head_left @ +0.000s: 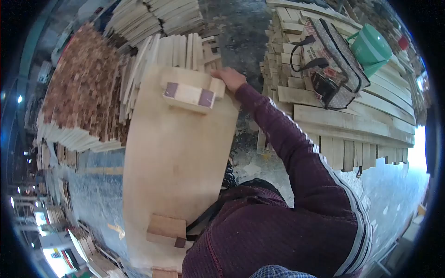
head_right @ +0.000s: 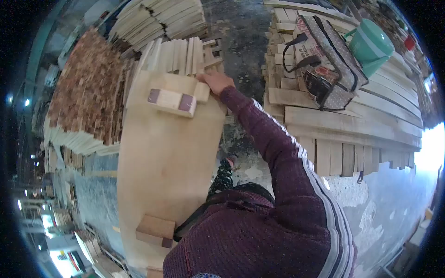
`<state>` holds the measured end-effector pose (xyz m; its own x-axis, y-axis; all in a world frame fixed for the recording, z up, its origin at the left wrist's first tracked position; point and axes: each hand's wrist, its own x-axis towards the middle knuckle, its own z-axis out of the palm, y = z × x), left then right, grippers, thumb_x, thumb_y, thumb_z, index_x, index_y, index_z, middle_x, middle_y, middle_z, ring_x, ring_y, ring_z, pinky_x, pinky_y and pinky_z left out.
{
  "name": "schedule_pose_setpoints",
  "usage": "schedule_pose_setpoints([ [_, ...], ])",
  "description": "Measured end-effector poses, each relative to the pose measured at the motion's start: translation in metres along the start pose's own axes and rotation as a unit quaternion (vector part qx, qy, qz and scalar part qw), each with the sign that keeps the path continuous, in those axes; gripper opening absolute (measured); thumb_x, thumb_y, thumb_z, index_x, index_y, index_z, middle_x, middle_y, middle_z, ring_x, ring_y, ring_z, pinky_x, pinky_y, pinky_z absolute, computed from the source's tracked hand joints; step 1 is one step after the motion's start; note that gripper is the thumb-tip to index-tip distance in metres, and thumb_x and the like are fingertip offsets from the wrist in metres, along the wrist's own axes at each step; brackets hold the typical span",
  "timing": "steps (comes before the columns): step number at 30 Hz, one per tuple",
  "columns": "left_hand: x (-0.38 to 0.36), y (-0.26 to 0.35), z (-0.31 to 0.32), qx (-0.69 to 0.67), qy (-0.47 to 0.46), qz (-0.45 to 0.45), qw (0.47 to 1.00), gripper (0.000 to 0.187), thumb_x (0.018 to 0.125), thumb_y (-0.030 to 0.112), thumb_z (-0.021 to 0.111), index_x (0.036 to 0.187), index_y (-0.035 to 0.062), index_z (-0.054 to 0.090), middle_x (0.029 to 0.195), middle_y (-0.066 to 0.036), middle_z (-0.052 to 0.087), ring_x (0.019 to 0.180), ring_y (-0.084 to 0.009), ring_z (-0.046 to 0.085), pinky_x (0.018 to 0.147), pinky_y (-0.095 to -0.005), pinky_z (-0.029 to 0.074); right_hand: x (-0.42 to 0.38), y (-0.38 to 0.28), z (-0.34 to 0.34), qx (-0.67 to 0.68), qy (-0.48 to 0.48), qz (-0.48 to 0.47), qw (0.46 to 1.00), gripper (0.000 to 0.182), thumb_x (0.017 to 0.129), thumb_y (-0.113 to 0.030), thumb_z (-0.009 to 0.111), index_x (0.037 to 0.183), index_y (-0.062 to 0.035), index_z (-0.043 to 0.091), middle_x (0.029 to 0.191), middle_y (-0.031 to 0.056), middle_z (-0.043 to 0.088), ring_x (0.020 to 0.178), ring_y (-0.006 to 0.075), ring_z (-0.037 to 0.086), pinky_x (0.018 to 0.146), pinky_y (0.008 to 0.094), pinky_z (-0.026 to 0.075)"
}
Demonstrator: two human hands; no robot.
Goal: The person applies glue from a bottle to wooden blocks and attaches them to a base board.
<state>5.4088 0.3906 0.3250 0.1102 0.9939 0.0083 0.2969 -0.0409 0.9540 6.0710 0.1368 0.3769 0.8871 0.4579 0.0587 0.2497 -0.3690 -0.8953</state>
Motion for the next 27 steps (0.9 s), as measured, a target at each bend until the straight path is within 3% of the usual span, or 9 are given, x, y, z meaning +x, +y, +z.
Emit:
schedule_pose_setpoints([
  [5, 0.119, 0.023, 0.111, 0.003, -0.056, 0.008, 0.998, 0.048, 0.093, 0.051, 0.038, 0.114, 0.0078, 0.043, 0.103, -0.004, 0.046, 0.093, -0.0177, 0.045, 0.080, -0.0326, 0.041, 0.128, -0.030, -0.038, -0.125, 0.044, -0.024, 0.991, 0.045, 0.089, -0.050, 0.041, 0.120, -0.0231, 0.059, 0.108, 0.0152, 0.062, 0.101, 0.0361, 0.058, 0.090, 0.0413, 0.043],
  [13, 0.273, 0.123, 0.277, 0.018, -0.154, 0.045, 0.987, 0.050, 0.093, 0.051, 0.039, 0.118, 0.0079, 0.043, 0.108, -0.004, 0.047, 0.097, -0.0185, 0.045, 0.083, -0.0336, 0.041, 0.288, -0.021, -0.152, -0.070, 0.170, 0.014, 0.983, 0.037, 0.090, -0.046, 0.042, 0.118, -0.0297, 0.060, 0.107, 0.0169, 0.062, 0.096, 0.0329, 0.061, 0.084, 0.0420, 0.047],
  [15, 0.296, 0.142, 0.316, 0.017, -0.173, 0.052, 0.983, 0.050, 0.093, 0.051, 0.039, 0.119, 0.0080, 0.042, 0.109, -0.005, 0.047, 0.098, -0.0186, 0.045, 0.083, -0.0338, 0.041, 0.325, -0.001, -0.187, -0.128, 0.240, -0.118, 0.955, 0.038, 0.090, -0.046, 0.042, 0.115, -0.0267, 0.063, 0.105, 0.0152, 0.063, 0.095, 0.0328, 0.062, 0.083, 0.0413, 0.047],
  [17, 0.313, 0.158, 0.357, 0.018, -0.188, 0.060, 0.980, 0.051, 0.093, 0.051, 0.039, 0.120, 0.0080, 0.042, 0.110, -0.005, 0.047, 0.099, -0.0188, 0.045, 0.084, -0.0341, 0.041, 0.347, -0.007, -0.226, -0.074, 0.231, -0.020, 0.970, 0.033, 0.087, -0.034, 0.051, 0.115, -0.0224, 0.063, 0.102, 0.0137, 0.065, 0.097, 0.0328, 0.061, 0.085, 0.0413, 0.047],
  [19, 0.329, 0.173, 0.402, 0.016, -0.203, 0.065, 0.977, 0.051, 0.093, 0.051, 0.039, 0.121, 0.0081, 0.042, 0.111, -0.005, 0.047, 0.100, -0.0190, 0.045, 0.085, -0.0343, 0.041, 0.378, 0.007, -0.265, -0.309, 0.341, -0.150, 0.875, 0.035, 0.081, -0.016, 0.056, 0.116, -0.0188, 0.062, 0.100, 0.0131, 0.066, 0.099, 0.0320, 0.061, 0.088, 0.0403, 0.048],
  [21, 0.336, 0.184, 0.452, 0.015, -0.217, 0.066, 0.974, 0.052, 0.092, 0.051, 0.039, 0.122, 0.0081, 0.042, 0.112, -0.005, 0.047, 0.101, -0.0192, 0.046, 0.086, -0.0346, 0.041, 0.407, 0.023, -0.315, -0.323, 0.331, -0.165, 0.871, 0.043, 0.077, -0.005, 0.055, 0.117, -0.0178, 0.062, 0.103, 0.0136, 0.065, 0.103, 0.0313, 0.060, 0.090, 0.0392, 0.048],
  [23, 0.344, 0.201, 0.504, 0.011, -0.223, 0.070, 0.972, 0.052, 0.092, 0.051, 0.039, 0.123, 0.0081, 0.042, 0.113, -0.005, 0.047, 0.102, -0.0194, 0.046, 0.086, -0.0348, 0.041, 0.442, 0.054, -0.363, -0.259, 0.349, -0.166, 0.885, 0.041, 0.079, -0.005, 0.053, 0.117, -0.0178, 0.062, 0.105, 0.0140, 0.065, 0.103, 0.0312, 0.060, 0.089, 0.0381, 0.048],
  [25, 0.348, 0.226, 0.552, 0.011, -0.230, 0.076, 0.970, 0.053, 0.092, 0.051, 0.040, 0.124, 0.0082, 0.041, 0.114, -0.005, 0.047, 0.103, -0.0196, 0.046, 0.087, -0.0351, 0.041, 0.492, 0.124, -0.407, 0.013, 0.321, -0.247, 0.914, 0.027, 0.090, -0.018, 0.050, 0.104, 0.0002, 0.065, 0.095, 0.0079, 0.067, 0.084, 0.0172, 0.064, 0.076, 0.0320, 0.050],
  [27, 0.346, 0.247, 0.608, 0.005, -0.239, 0.074, 0.968, 0.054, 0.092, 0.051, 0.040, 0.125, 0.0082, 0.041, 0.115, -0.005, 0.047, 0.104, -0.0198, 0.046, 0.088, -0.0353, 0.041, 0.501, 0.150, -0.443, -0.039, 0.371, -0.213, 0.903, 0.025, 0.091, -0.017, 0.051, 0.101, 0.0011, 0.065, 0.096, 0.0059, 0.066, 0.083, 0.0161, 0.064, 0.076, 0.0318, 0.050],
])
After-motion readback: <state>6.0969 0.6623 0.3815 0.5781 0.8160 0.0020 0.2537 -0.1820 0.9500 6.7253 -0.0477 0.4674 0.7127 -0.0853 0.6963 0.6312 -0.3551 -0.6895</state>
